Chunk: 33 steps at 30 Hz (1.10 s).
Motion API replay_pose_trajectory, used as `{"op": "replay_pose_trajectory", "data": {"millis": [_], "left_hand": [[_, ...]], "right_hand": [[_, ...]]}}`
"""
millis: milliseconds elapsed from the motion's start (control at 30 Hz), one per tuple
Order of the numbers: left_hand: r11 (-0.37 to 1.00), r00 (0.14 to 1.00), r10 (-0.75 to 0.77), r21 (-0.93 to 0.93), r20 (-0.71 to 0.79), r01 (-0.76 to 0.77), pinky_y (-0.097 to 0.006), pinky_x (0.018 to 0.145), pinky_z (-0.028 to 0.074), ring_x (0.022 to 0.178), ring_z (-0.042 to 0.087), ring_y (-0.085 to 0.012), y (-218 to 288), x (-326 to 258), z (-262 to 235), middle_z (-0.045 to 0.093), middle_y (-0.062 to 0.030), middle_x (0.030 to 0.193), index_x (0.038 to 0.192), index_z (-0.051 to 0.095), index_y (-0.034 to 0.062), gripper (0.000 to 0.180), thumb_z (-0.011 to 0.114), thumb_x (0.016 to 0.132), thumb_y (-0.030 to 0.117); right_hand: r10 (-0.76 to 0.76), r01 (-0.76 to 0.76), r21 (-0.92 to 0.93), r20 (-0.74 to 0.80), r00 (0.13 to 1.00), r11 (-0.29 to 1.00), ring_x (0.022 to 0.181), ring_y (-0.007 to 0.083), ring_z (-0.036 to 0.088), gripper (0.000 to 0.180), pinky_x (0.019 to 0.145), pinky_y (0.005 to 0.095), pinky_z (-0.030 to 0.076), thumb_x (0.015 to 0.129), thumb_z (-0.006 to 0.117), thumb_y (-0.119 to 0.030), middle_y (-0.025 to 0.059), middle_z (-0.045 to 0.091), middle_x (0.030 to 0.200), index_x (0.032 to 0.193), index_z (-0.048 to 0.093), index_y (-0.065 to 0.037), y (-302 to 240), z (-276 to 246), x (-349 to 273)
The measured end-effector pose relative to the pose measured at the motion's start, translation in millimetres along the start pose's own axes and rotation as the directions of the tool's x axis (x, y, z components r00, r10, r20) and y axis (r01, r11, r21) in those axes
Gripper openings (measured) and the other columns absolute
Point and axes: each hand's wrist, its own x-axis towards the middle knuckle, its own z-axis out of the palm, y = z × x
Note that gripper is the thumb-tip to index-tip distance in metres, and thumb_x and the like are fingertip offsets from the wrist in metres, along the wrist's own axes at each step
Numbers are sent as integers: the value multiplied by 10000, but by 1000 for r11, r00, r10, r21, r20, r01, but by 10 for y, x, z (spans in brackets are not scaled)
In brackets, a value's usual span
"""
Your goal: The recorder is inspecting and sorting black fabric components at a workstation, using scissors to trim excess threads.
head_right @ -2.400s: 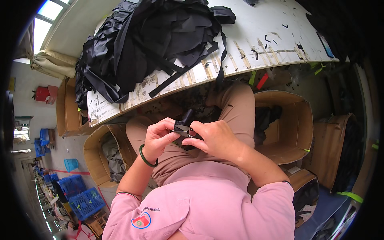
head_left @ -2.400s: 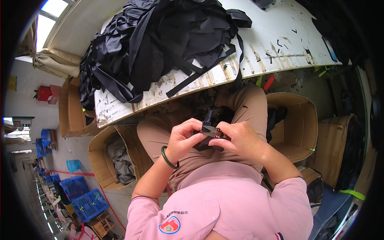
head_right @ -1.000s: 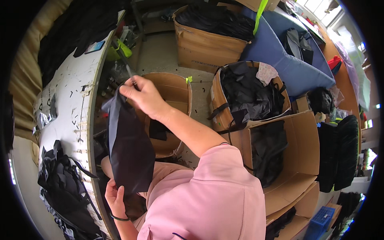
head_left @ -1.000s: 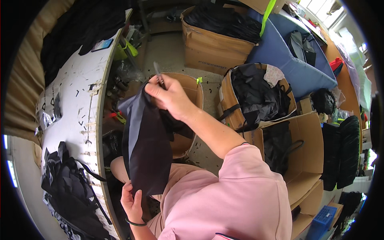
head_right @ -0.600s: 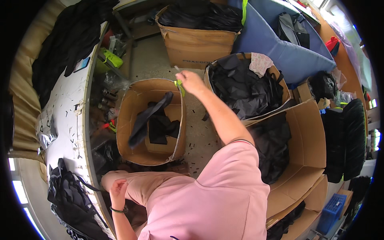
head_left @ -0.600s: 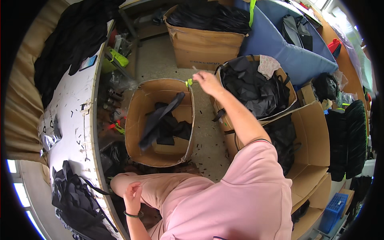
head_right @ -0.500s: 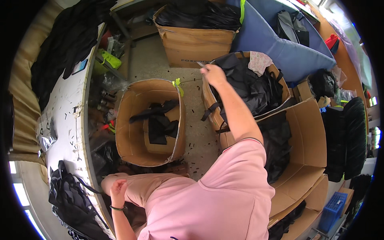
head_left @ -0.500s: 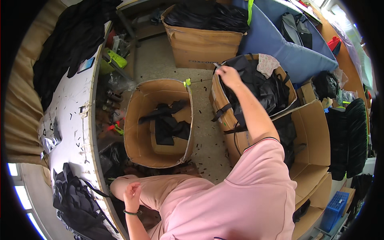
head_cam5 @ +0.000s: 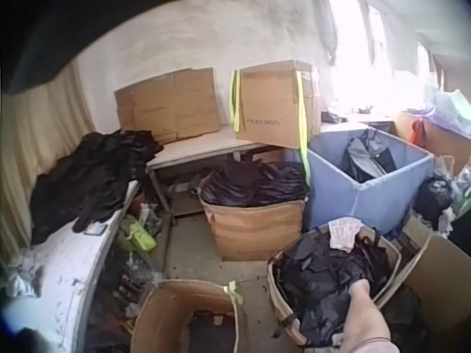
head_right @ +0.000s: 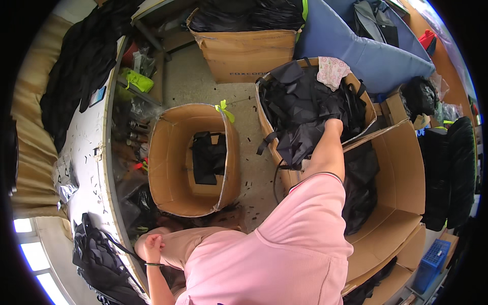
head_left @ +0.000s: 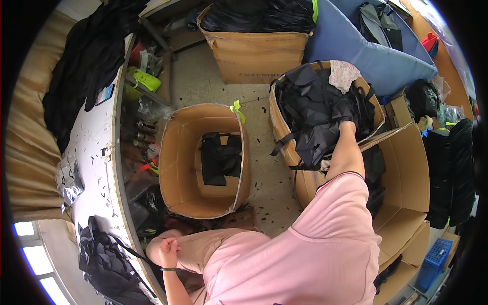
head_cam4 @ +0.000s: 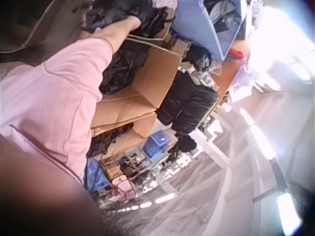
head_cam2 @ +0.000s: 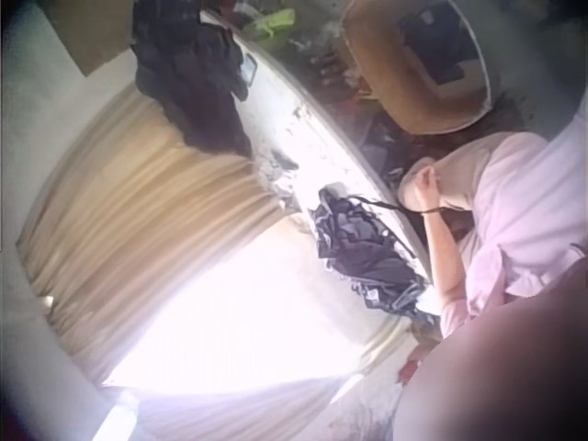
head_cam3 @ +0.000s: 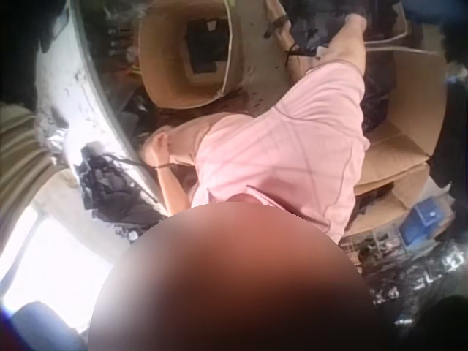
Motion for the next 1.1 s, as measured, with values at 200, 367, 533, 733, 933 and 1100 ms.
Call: {"op": "replay_pose_trajectory", "data": {"millis": [200,367,533,733,933,1100], "left_hand": [[1000,1000,-11,23,-8,11,-175,503,404,599,583,-57,182,-70,10,623,10,751,955,624,45,81,613,893,96],[999,999,33,-41,8,-33,-179,535,432,623,592,-68,142,-93,-44,635,-5,800,958,626,38,82,606,900,92],[978,994,112,-175,-13,-112,-221,674,506,735,608,-95,484,-283,-55,651,-43,880,983,631,3,112,595,910,81],[846,917,397,-400,30,-353,-324,948,414,1116,528,-189,1311,-348,36,539,-98,1242,1327,443,12,508,593,910,260],[549,871,459,-715,-175,-433,-319,1018,347,1161,492,-159,1508,-524,-43,530,-67,1262,1344,430,28,504,588,924,258],[591,897,389,-691,-209,-417,-278,946,404,1023,550,-116,1385,-641,-216,616,-28,1062,1107,595,29,230,603,921,165]], "right_hand": [[-203,308,230,-390,898,923,916,360,644,181,726,459,503,889,547,-188,161,662,1015,983,697,-152,-437,-341,-1308],[-549,879,405,-689,474,251,861,278,627,99,792,343,486,864,614,-106,136,654,885,905,700,-81,-1026,-289,-1913],[-980,221,975,-55,191,-12,824,88,561,151,789,228,430,867,588,-20,8,651,898,977,689,-42,-1295,-406,-4145],[-727,-171,839,324,-606,516,907,126,609,159,846,257,478,884,585,-15,71,657,986,1025,650,17,-867,-549,-5925],[-511,-172,732,269,-816,659,940,168,625,176,857,299,485,831,675,-49,94,661,993,999,650,-2,-568,-397,-6731],[-552,-135,726,374,-745,674,900,153,637,176,820,290,519,864,614,-12,90,663,980,1038,632,13,-483,-145,-6795]]}}
